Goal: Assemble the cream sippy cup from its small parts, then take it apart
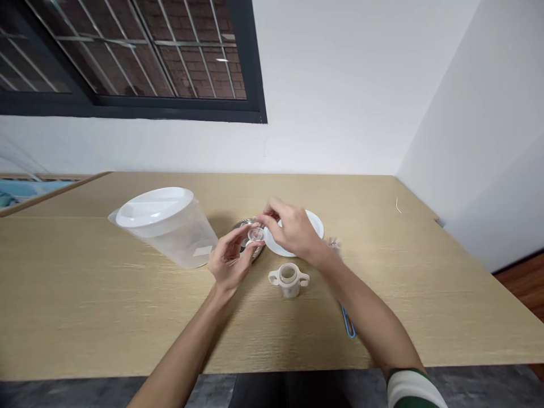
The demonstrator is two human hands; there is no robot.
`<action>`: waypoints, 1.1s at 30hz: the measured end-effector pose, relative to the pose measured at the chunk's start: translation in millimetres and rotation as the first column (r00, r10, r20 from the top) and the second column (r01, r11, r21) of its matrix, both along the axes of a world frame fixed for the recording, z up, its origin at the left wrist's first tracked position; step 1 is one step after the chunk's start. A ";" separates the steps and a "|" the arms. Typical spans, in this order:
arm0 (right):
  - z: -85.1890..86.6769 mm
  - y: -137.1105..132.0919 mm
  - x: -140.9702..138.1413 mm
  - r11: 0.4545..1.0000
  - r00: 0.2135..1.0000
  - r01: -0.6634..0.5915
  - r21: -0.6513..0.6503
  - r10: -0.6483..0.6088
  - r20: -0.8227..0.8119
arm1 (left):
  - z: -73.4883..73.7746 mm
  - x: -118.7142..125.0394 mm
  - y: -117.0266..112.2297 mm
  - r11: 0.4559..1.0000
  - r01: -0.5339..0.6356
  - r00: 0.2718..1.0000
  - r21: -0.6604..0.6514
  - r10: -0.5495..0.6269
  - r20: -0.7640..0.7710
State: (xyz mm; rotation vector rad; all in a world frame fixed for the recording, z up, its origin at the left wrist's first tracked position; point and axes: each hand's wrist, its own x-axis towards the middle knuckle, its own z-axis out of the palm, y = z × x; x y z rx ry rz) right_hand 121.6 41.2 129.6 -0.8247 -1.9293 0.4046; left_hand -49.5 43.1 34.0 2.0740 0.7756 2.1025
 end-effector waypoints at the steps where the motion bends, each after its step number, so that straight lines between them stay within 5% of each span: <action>1: -2.7 0.6 -3.7 1.000 0.999 -0.017 0.018 0.016 0.028 | 0.0 -0.5 -0.2 1.000 -0.013 1.000 0.006 0.013 0.014; 5: -2.9 0.8 -8.4 0.984 0.997 -0.036 0.175 0.022 0.078 | 3.1 -5.3 2.6 0.999 -0.023 1.000 -0.022 0.023 -0.006; 10: 22.7 -4.1 15.7 0.983 0.988 0.037 0.178 -0.010 -0.151 | 10.7 -15.3 10.9 0.991 -0.124 0.979 0.048 0.130 -0.155; 13: 49.4 -16.0 44.7 0.947 0.906 0.230 0.225 -0.124 -0.405 | 10.9 -23.2 18.3 0.977 -0.210 0.964 0.025 0.211 -0.161; 16: 70.8 -24.2 74.2 0.823 0.751 0.470 0.319 -0.183 -0.634 | 8.8 -30.0 25.0 0.977 -0.176 0.984 -0.123 0.171 -0.051; 18: 72.9 -19.6 87.6 0.844 0.766 0.459 0.279 -0.216 -0.606 | 8.3 -32.1 27.7 0.979 -0.127 0.990 -0.160 0.134 0.034; 22: 41.2 20.0 94.0 0.959 0.908 0.254 -0.129 -0.282 -0.311 | 10.4 -30.1 28.0 0.984 -0.115 0.990 -0.133 0.125 0.072; 26: -13.4 73.2 86.3 0.878 0.948 0.216 -0.428 -0.294 -0.124 | 11.0 -26.2 26.1 0.981 -0.152 0.987 -0.119 0.158 0.040; 29: -44.5 96.3 81.5 0.820 0.943 0.289 -0.495 -0.332 -0.001 | 8.0 -24.4 25.6 0.981 -0.159 0.987 -0.108 0.159 -0.016; 33: -61.1 104.3 85.9 0.756 0.874 0.484 -0.439 -0.443 0.201 | 4.0 -21.8 25.7 0.986 -0.150 0.986 -0.078 0.143 -0.089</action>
